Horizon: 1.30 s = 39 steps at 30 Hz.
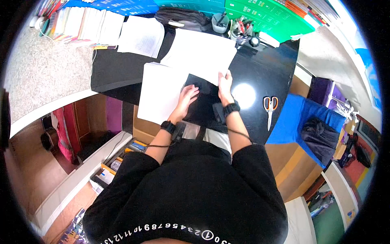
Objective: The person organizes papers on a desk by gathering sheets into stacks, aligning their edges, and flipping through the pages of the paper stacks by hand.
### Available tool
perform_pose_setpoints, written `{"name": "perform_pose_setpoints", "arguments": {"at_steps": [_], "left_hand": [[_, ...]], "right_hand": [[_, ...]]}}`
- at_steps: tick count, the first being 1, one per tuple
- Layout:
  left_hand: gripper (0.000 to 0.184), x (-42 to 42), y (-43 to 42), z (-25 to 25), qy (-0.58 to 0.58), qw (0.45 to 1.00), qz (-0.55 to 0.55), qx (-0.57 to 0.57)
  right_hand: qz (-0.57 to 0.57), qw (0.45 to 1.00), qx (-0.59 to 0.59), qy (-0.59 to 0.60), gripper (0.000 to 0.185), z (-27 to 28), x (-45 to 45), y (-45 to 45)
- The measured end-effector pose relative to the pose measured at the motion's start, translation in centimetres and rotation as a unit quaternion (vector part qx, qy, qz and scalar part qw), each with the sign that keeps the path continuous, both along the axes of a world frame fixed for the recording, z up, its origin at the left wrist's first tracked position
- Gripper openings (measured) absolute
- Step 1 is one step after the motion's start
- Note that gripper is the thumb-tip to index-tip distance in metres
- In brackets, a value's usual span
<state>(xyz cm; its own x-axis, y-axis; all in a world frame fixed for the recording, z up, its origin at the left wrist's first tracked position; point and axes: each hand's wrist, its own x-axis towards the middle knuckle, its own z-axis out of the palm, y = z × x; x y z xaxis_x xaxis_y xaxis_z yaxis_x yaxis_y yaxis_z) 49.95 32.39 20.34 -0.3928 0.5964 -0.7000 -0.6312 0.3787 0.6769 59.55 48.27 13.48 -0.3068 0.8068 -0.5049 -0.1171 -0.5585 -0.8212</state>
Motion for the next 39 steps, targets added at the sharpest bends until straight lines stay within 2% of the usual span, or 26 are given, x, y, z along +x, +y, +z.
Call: {"name": "perform_pose_setpoints", "arguments": {"at_steps": [1, 4, 5, 6, 7, 8, 9, 10, 13, 14, 16, 17, 18, 20, 21, 22, 24, 27, 28, 30, 32, 35, 37, 38, 39], "left_hand": [[0.06, 0.2, 0.7, -0.3, -0.044, 0.998, 0.027, 0.046], [0.059, 1.5, 3.7, 0.5, -0.129, 0.977, 0.1, 0.139], [0.047, 2.0, 4.3, -0.7, -0.159, 0.969, 0.159, 0.101], [0.043, 2.3, 4.4, -1.9, -0.126, 0.976, 0.142, 0.103], [0.04, 2.7, 4.3, -3.1, -0.093, 0.982, 0.125, 0.105], [0.037, 3.3, 4.4, -3.7, -0.06, 0.987, 0.106, 0.107], [0.023, 4.3, 5.1, -1.4, -0.043, 0.986, 0.148, 0.069], [0.022, 5.2, 4.7, -1.5, -0.02, 0.988, 0.128, 0.08], [0.015, 6.3, 3.2, -2.1, 0.071, 0.991, 0.045, 0.108], [0.01, 6.2, 2.4, -2.0, 0.109, 0.987, -0.009, 0.118], [0.01, 5.7, 1.7, -0.2, 0.103, 0.984, -0.053, 0.137], [0.015, 5.4, 1.3, 1.2, 0.105, 0.98, -0.081, 0.15], [0.018, 4.8, 0.9, 2.4, 0.111, 0.973, -0.118, 0.165], [0.022, 3.9, 0.2, 4.2, 0.121, 0.954, -0.195, 0.196], [0.024, 3.9, 0.2, 5.6, 0.071, 0.968, -0.197, 0.139], [0.024, 3.8, 0.2, 5.8, 0.061, 0.972, -0.185, 0.131], [0.025, 3.7, 0.0, 6.2, 0.042, 0.98, -0.158, 0.115], [0.027, 4.7, 0.2, 6.1, 0.036, 0.985, -0.104, 0.135], [0.028, 5.5, 0.2, 6.3, 0.039, 0.987, -0.084, 0.134], [0.032, 6.9, 0.7, 6.1, 0.04, 0.99, -0.039, 0.13], [0.037, 6.7, 0.9, 6.8, 0.08, 0.984, -0.043, 0.152], [0.04, 4.6, 0.2, 7.8, 0.092, 0.975, -0.113, 0.169], [0.037, 3.5, -0.6, 6.5, 0.09, 0.964, -0.15, 0.199], [0.033, 2.5, -1.4, 4.5, 0.106, 0.958, -0.209, 0.165], [0.032, 2.3, -1.9, 3.7, 0.095, 0.963, -0.203, 0.147]], "right_hand": [[-0.005, 1.0, 0.006, -0.001, 0.026, 1.5, 1.3, -0.6], [-0.025, 0.999, 0.034, -0.033, 0.03, 3.9, 6.0, -3.3], [-0.024, 0.999, 0.006, -0.046, 0.032, 4.8, 8.0, -4.6], [-0.034, 0.996, -0.023, -0.074, 0.03, 5.7, 9.6, -5.8], [0.009, 0.99, -0.069, -0.119, 0.026, 4.6, 12.1, -6.8], [0.028, 0.992, -0.064, -0.109, 0.023, 4.0, 14.3, -8.0], [0.092, 0.983, -0.108, -0.114, 0.027, 4.5, 16.0, -8.5], [0.156, 0.969, -0.152, -0.118, 0.031, 4.8, 17.6, -9.0], [0.072, 0.977, -0.154, -0.127, 0.044, 6.3, 20.0, -9.8], [0.039, 0.972, -0.179, -0.146, 0.064, 5.0, 21.5, -9.3], [-0.033, 0.97, -0.079, -0.228, 0.078, 4.3, 23.1, -8.6], [-0.018, 0.969, -0.052, -0.24, 0.089, 3.7, 23.8, -7.4], [-0.011, 0.979, -0.045, -0.199, 0.086, 4.9, 23.4, -6.6], [0.084, 0.991, 0.02, -0.099, 0.076, 4.4, 23.6, -4.9], [0.106, 0.991, -0.06, -0.053, 0.063, 6.2, 23.0, -4.2], [0.139, 0.986, -0.094, 0.001, 0.058, 6.4, 23.1, -3.6], [0.165, 0.981, -0.102, 0.003, 0.054, 5.8, 22.4, -3.2], [0.156, 0.988, 0.008, -0.015, 0.052, 11.1, 17.6, -3.4], [0.161, 0.986, 0.037, -0.028, 0.051, 10.7, 17.0, -3.8], [0.153, 0.988, 0.021, 0.005, 0.052, 11.8, 16.4, -4.0], [0.118, 0.991, 0.049, 0.025, 0.051, 12.5, 16.8, -4.0], [0.155, 0.986, 0.063, 0.003, 0.05, 11.3, 19.4, -3.3], [0.218, 0.971, 0.088, -0.042, 0.05, 9.6, 20.8, -2.9], [0.246, 0.962, 0.098, -0.067, 0.051, 8.7, 21.7, -2.9], [0.233, 0.966, 0.084, -0.072, 0.049, 8.5, 21.7, -3.3]]}}
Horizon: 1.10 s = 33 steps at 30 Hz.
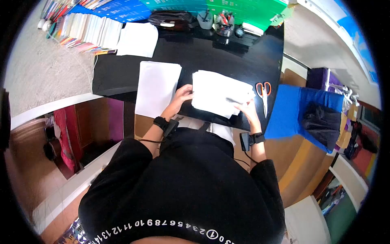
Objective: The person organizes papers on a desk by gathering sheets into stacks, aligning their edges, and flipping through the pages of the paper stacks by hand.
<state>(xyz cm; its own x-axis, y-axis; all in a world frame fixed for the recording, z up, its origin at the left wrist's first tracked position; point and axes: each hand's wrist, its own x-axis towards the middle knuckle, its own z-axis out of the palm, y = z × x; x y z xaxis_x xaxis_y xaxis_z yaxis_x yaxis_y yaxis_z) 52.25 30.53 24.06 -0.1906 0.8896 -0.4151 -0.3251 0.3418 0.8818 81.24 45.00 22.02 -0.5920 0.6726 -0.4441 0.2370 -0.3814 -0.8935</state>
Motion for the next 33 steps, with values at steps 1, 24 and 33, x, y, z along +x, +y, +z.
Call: {"name": "perform_pose_setpoints", "arguments": {"at_steps": [1, 24, 33], "left_hand": [[0.031, 0.2, -0.3, -1.0, -0.007, 1.0, 0.007, -0.02], [0.04, -0.2, 4.6, -2.0, 0.143, 0.989, 0.013, 0.042], [0.024, -1.0, 4.2, -3.5, 0.21, 0.971, 0.058, 0.1]], "right_hand": [[-0.025, 1.0, 0.002, -0.006, 0.044, -0.5, -0.3, -0.4], [0.111, 0.985, 0.13, 0.033, 0.048, 0.4, -5.3, 4.8], [0.051, 0.959, 0.269, 0.072, 0.017, -3.0, -6.8, 3.9]]}}
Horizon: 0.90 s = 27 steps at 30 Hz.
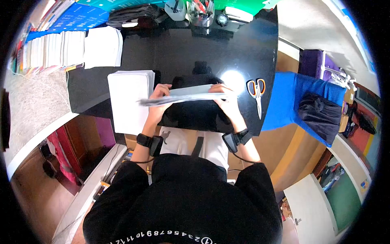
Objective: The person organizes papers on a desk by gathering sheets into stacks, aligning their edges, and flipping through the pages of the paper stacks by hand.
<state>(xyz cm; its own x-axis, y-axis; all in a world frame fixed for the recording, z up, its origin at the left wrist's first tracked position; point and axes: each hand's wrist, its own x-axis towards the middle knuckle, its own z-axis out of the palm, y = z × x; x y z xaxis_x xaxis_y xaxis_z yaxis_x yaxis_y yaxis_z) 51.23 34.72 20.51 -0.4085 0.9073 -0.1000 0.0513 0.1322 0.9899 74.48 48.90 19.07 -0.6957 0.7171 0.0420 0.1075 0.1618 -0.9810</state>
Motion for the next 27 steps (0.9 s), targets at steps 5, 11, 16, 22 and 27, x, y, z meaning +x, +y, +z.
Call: {"name": "perform_pose_setpoints", "arguments": {"at_steps": [5, 11, 16, 22, 27], "left_hand": [[0.037, 1.9, 0.2, 0.1, -0.061, 0.995, 0.003, 0.076], [0.031, 0.8, 0.8, 0.6, -0.117, 0.99, -0.06, -0.06], [0.041, 0.7, 0.9, -2.7, 0.003, 0.987, -0.16, 0.014], [0.032, 1.3, 0.1, -2.7, 0.008, 0.992, -0.126, 0.002], [0.031, 1.4, -0.4, -3.6, -0.068, 0.993, -0.087, -0.046]], "right_hand": [[-0.07, 0.997, -0.03, 0.027, 0.023, 2.6, -1.2, -0.7], [-0.031, 0.997, -0.066, -0.007, 0.034, -1.6, 0.5, 0.6], [-0.026, 0.997, -0.068, 0.025, 0.03, -2.3, -0.3, 0.1], [0.002, 0.996, -0.089, 0.024, 0.029, -2.8, 0.0, -0.1], [-0.029, 0.986, -0.164, 0.012, 0.025, -4.3, -0.2, -1.3]]}}
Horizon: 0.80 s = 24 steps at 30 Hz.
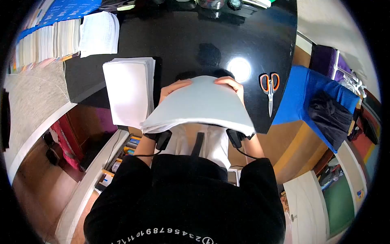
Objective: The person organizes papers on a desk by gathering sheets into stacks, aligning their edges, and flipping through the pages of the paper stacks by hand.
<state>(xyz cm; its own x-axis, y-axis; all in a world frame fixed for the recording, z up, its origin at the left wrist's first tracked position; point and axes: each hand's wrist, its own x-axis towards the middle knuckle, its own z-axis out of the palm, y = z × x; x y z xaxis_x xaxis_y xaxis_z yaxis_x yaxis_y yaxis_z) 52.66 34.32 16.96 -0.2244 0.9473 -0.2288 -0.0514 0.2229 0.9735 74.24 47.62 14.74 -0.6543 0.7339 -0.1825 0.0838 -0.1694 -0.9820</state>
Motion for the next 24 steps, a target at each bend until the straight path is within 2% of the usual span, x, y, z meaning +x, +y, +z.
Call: {"name": "perform_pose_setpoints", "arguments": {"at_steps": [3, 5, 7, 8, 9, 10, 13, 17, 21, 24], "left_hand": [[0.03, 0.4, 0.1, 0.3, -0.079, 0.994, 0.051, -0.063], [0.028, -0.2, -1.0, -1.6, 0.124, 0.986, 0.069, -0.082], [0.028, -0.9, -0.7, 1.3, 0.007, 0.979, 0.104, -0.176], [0.031, -0.9, -0.9, 2.9, -0.097, 0.971, 0.141, -0.166], [0.034, -1.5, -1.8, 3.9, -0.137, 0.962, 0.165, -0.171], [0.036, -1.6, -2.6, 5.4, -0.134, 0.963, 0.167, -0.162], [0.037, -2.5, -5.6, 7.9, -0.139, 0.961, 0.163, -0.176], [0.038, -4.1, -10.5, 9.7, -0.178, 0.957, 0.151, -0.173], [0.049, -7.2, -15.5, 10.6, -0.178, 0.961, 0.112, -0.177], [0.051, -11.4, -17.0, 12.6, -0.196, 0.968, 0.115, -0.109]], "right_hand": [[0.0, 0.996, -0.079, -0.047, 0.027, -0.4, -0.4, 0.1], [-0.06, 0.984, -0.084, -0.143, 0.029, -1.3, -0.2, -1.0], [-0.067, 0.989, -0.064, -0.119, 0.03, 0.8, -0.9, -1.8], [-0.084, 0.984, -0.11, -0.116, 0.029, 2.0, -1.0, -2.9], [-0.105, 0.978, -0.145, -0.104, 0.028, 3.5, -1.7, -3.9], [-0.101, 0.983, -0.103, -0.11, 0.027, 4.1, -1.9, -4.8], [-0.102, 0.984, -0.102, -0.102, 0.029, 5.7, -2.5, -7.9], [-0.1, 0.982, -0.141, -0.081, 0.028, 7.6, -3.9, -12.7], [-0.128, 0.967, -0.215, -0.055, 0.028, 9.7, -6.5, -18.2], [-0.137, 0.964, -0.226, -0.033, 0.028, 12.2, -8.4, -21.7]]}}
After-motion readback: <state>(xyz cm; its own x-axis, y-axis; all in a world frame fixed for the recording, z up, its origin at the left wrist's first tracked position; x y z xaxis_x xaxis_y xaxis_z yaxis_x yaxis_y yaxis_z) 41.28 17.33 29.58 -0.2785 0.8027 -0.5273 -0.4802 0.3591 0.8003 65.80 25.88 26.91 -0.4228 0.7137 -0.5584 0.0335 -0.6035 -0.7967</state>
